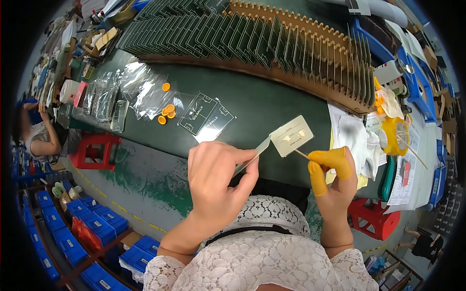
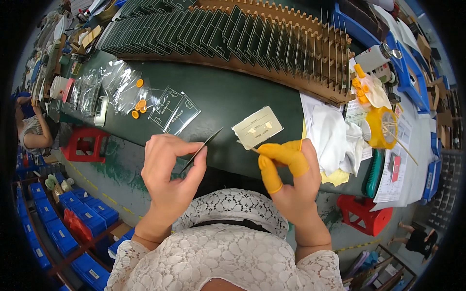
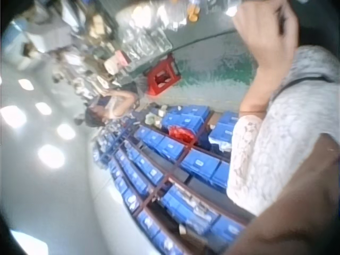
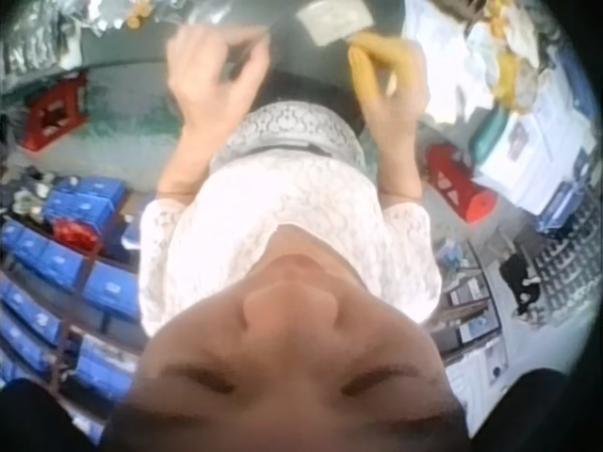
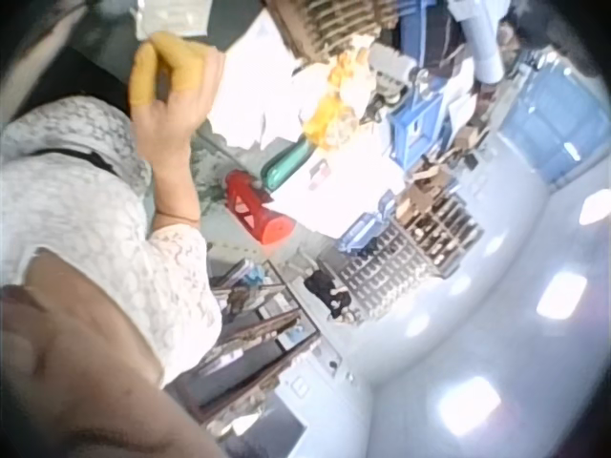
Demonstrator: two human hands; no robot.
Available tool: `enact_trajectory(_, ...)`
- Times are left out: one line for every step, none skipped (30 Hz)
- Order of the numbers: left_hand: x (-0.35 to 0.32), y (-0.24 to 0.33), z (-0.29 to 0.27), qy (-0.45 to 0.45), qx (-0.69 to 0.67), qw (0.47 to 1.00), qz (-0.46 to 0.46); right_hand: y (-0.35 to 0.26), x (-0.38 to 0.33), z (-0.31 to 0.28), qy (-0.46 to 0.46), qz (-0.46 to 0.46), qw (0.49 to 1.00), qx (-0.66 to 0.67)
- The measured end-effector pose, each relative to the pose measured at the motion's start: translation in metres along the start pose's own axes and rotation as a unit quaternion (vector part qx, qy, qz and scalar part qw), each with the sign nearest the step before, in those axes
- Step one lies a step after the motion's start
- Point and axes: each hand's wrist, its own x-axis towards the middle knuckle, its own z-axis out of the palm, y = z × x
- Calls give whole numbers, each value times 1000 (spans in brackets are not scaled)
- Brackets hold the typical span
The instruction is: The person applies a substance to small rectangular cards using a wooden stick. They hold the card in their left hand and use the stick in their right hand to spread the substance across the surface. The person wipes the stick on a white cloth and continues the process on another card.
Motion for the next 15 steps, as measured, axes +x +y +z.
enact_trajectory(0,1,0,-1,5,1000,6,-4,0,0,-2,-7,1000,10)
enact_trajectory(0,3,0,-3,5,1000,4,-10,0,0,-2,-13,1000,20)
enact_trajectory(1,5,0,-6,4,1000,2,-14,1,2,-3,-19,999,30)
enact_trajectory(1,6,0,-8,3,1000,0,-14,0,4,1,-27,999,32)
enact_trajectory(1,7,0,-9,2,1000,2,-15,0,6,0,-32,999,32)
enact_trajectory(1,7,-1,-10,0,1000,4,-16,0,7,-1,-36,999,32)
enact_trajectory(1,7,-1,-11,-1,1000,6,-17,0,8,-2,-40,999,32)
enact_trajectory(1,8,-1,-12,-3,1000,3,-17,-1,9,-2,-47,999,25)
enact_trajectory(0,8,-2,-13,-5,1000,1,-18,-1,11,-2,-54,998,17)
enact_trajectory(0,8,-3,-13,-6,1000,-3,-18,-1,12,-2,-61,998,9)
enact_trajectory(0,7,-2,-14,-10,1000,-3,-18,-1,12,0,-62,998,3)
enact_trajectory(0,7,-2,-15,-13,1000,-3,-17,-2,13,2,-62,998,-3)
enact_trajectory(0,7,-2,-16,-17,1000,-4,-17,-2,14,3,-63,998,-8)
enact_trajectory(1,7,-2,-16,-18,1000,-5,-17,-2,14,3,-65,998,-12)
enact_trajectory(1,7,-2,-16,-20,1000,-6,-17,-2,14,4,-66,998,-15)
